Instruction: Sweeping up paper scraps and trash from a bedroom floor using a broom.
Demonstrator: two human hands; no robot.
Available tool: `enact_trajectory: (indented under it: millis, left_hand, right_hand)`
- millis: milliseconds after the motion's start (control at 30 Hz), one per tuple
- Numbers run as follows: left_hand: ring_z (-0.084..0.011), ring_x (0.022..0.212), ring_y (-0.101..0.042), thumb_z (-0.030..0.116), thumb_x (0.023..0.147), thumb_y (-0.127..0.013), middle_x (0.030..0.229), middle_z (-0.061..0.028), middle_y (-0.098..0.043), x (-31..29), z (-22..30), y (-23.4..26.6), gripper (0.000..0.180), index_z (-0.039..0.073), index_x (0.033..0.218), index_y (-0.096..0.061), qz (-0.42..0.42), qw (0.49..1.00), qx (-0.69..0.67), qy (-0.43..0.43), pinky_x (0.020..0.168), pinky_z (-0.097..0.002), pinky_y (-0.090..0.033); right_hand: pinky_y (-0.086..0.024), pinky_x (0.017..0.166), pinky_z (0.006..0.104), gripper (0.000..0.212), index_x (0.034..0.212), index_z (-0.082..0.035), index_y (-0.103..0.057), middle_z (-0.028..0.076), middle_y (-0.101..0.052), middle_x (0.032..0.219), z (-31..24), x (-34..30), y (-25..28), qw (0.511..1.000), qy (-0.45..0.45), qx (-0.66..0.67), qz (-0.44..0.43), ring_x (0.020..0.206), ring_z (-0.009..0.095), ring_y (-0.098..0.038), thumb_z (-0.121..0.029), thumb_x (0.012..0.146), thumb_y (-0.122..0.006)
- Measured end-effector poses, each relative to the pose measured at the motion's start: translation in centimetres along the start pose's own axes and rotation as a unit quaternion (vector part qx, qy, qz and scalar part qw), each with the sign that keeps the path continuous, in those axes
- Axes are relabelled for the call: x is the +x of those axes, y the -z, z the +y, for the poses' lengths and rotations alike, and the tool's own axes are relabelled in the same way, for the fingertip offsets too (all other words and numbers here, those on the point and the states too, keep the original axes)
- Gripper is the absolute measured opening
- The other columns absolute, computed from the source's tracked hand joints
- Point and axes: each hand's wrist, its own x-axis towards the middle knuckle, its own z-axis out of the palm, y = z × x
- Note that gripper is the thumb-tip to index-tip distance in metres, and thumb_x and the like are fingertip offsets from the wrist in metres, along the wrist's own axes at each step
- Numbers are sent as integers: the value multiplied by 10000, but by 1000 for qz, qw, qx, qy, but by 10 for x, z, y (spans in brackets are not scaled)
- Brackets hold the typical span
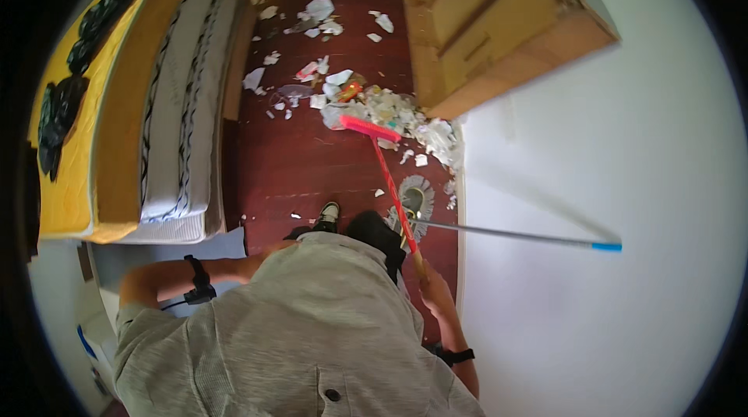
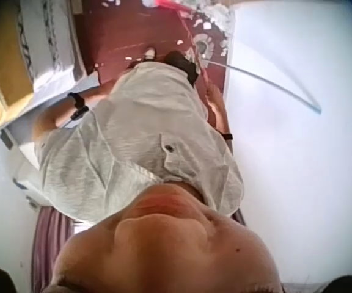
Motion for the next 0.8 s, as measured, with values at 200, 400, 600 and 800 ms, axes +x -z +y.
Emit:
enact_trajectory:
  millis: [200, 400, 600, 800]
  left_hand:
    - [-245, 1263, -268, 284, 654, -765, 1340, -151, -237, -14, 5, -53, 974, 50, 1366, -143, 156, 987, -44, -5, 1038, -334, -234]
    - [-274, 1273, -260, 290, 629, -773, 1368, -158, -188, 35, -88, -163, 1031, 76, 1385, -105, 268, 804, -518, 111, 1044, -355, -229]
    - [-271, 1270, -262, 288, 645, -764, 1368, -152, -190, -35, -51, -336, 1010, 80, 1385, -110, 315, 808, -477, 142, 1044, -354, -227]
    - [-267, 1267, -263, 286, 660, -755, 1368, -147, -192, -173, -76, -381, 989, 83, 1385, -114, 269, 857, -419, 130, 1044, -353, -226]
  right_hand:
    - [-457, 684, 443, 441, 1306, -93, -370, 230, -588, 924, -145, 91, -1, 838, 366, -405, 0, 819, 371, -586, -129, 867, -394]
    - [-454, 756, 475, 501, 1333, -198, -315, 222, -604, 963, -314, 242, -108, 758, 403, -510, -54, 890, 394, -582, -104, 846, -385]
    - [-455, 794, 421, 648, 1373, -336, -216, 153, -574, 1105, -351, 351, -135, 715, 328, -612, -87, 983, 358, -556, -167, 807, -485]
    - [-412, 529, 320, 550, 1355, -223, -318, 97, -525, 924, -277, 398, 38, 847, 241, -419, -222, 692, 220, -521, -97, 826, -402]
